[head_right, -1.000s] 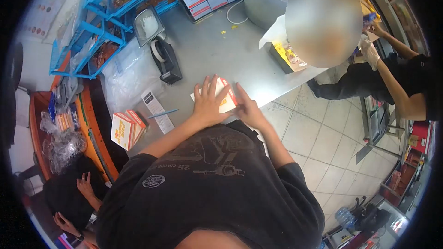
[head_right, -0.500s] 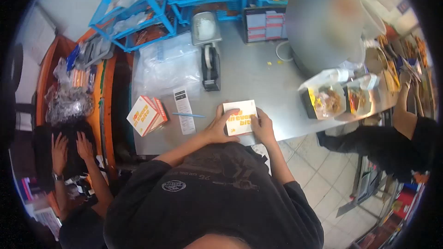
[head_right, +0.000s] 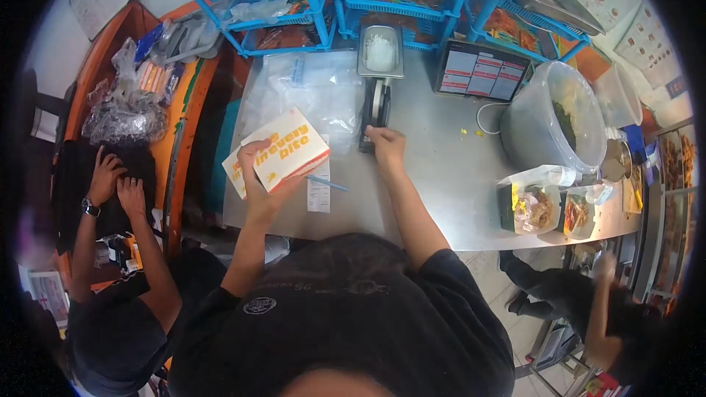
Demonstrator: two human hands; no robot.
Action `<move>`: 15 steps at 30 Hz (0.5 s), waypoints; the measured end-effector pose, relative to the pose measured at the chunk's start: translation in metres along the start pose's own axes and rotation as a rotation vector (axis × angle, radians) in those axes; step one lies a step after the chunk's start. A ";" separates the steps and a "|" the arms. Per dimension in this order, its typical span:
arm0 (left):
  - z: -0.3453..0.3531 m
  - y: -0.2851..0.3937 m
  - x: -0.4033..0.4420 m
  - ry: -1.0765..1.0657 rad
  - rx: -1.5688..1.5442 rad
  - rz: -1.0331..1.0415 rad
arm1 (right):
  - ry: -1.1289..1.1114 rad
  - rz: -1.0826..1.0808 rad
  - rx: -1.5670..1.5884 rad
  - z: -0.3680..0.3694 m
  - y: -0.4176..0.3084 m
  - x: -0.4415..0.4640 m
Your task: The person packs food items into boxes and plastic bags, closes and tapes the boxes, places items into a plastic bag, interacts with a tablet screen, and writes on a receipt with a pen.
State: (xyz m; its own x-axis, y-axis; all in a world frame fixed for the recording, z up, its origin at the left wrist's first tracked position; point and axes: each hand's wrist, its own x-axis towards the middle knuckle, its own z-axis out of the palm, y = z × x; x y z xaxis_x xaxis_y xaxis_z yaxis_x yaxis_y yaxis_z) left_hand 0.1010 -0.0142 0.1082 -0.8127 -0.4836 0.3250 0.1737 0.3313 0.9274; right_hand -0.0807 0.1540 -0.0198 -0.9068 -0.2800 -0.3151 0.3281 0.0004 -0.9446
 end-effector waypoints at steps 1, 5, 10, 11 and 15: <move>-0.001 0.006 0.003 0.022 -0.093 -0.033 | 0.060 -0.103 -0.070 0.002 0.008 -0.006; -0.004 0.014 0.011 0.104 -0.456 -0.318 | 0.308 -0.533 -0.488 0.002 0.026 -0.034; 0.005 0.013 0.021 0.199 -0.574 -0.469 | 0.187 -0.439 -0.945 -0.013 0.007 -0.048; 0.007 0.010 0.021 0.199 -0.595 -0.443 | 0.117 -0.373 -0.791 -0.009 -0.014 -0.059; 0.016 0.012 0.019 0.159 -0.525 -0.457 | -0.493 -0.265 0.142 0.030 -0.095 -0.096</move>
State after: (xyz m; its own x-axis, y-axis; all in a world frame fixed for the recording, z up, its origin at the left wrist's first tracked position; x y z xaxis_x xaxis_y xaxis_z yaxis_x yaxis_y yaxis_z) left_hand 0.0789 -0.0066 0.1227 -0.7844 -0.6061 -0.1317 0.1123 -0.3476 0.9309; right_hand -0.0169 0.1516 0.1028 -0.7437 -0.6672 0.0425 0.1698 -0.2500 -0.9532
